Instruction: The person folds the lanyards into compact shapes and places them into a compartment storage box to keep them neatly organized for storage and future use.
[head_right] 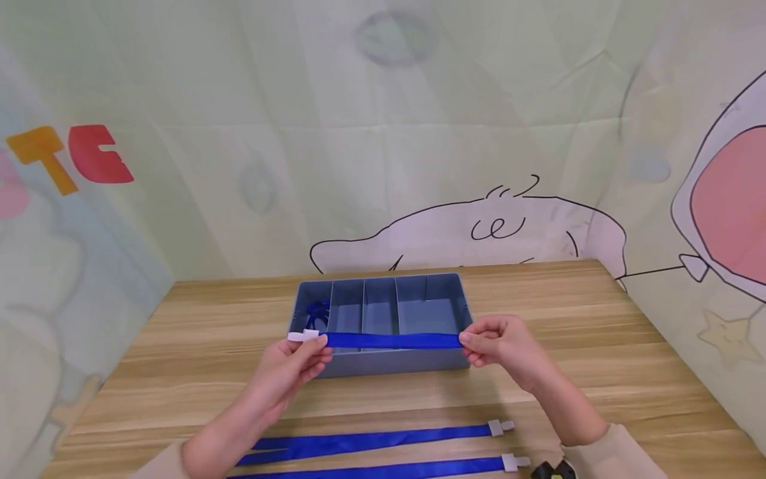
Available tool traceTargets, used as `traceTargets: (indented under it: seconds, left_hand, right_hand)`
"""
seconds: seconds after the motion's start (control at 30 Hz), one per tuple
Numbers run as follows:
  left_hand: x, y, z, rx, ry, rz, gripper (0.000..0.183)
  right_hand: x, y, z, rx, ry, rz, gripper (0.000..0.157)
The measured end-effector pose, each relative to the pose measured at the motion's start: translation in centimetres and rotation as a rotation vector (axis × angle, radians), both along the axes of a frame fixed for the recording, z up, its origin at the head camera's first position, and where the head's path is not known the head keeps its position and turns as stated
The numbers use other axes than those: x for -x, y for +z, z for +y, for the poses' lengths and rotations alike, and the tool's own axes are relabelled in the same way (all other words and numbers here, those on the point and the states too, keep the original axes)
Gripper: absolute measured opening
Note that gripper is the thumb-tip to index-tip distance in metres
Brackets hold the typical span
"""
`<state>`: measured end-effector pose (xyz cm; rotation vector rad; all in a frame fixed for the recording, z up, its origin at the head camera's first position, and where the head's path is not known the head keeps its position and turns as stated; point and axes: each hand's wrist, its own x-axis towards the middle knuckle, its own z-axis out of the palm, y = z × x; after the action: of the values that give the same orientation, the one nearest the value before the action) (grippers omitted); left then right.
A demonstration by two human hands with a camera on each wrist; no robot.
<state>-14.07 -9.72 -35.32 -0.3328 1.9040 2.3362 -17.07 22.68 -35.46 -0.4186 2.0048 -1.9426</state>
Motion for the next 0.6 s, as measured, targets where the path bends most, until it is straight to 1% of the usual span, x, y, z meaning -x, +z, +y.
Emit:
traceTargets:
  seconds: [0.13, 0.3, 0.37, 0.53, 0.6]
  left_hand:
    - [-0.05, -0.24, 0.14, 0.012, -0.013, -0.005, 0.016]
    - [-0.12, -0.58, 0.27, -0.004, -0.028, -0.028, 0.019]
    - [-0.12, -0.65, 0.35, -0.011, -0.030, -0.037, 0.021]
    - [-0.17, -0.80, 0.64, -0.025, -0.053, -0.042, 0.022]
    - [-0.23, -0.84, 0.78, -0.040, -0.064, -0.046, 0.022]
  right_hand:
    - [0.03, -0.05, 0.21, 0.041, 0.017, -0.020, 0.012]
    - [0.07, 0.01, 0.24, 0.048, -0.039, -0.038, 0.016]
    - [0.03, 0.07, 0.25, 0.023, -0.068, -0.040, 0.015]
    - [-0.13, 0.42, 0.14, -0.109, -0.132, -0.018, 0.005]
    - [-0.17, 0.60, 0.04, -0.153, -0.149, -0.010, 0.005]
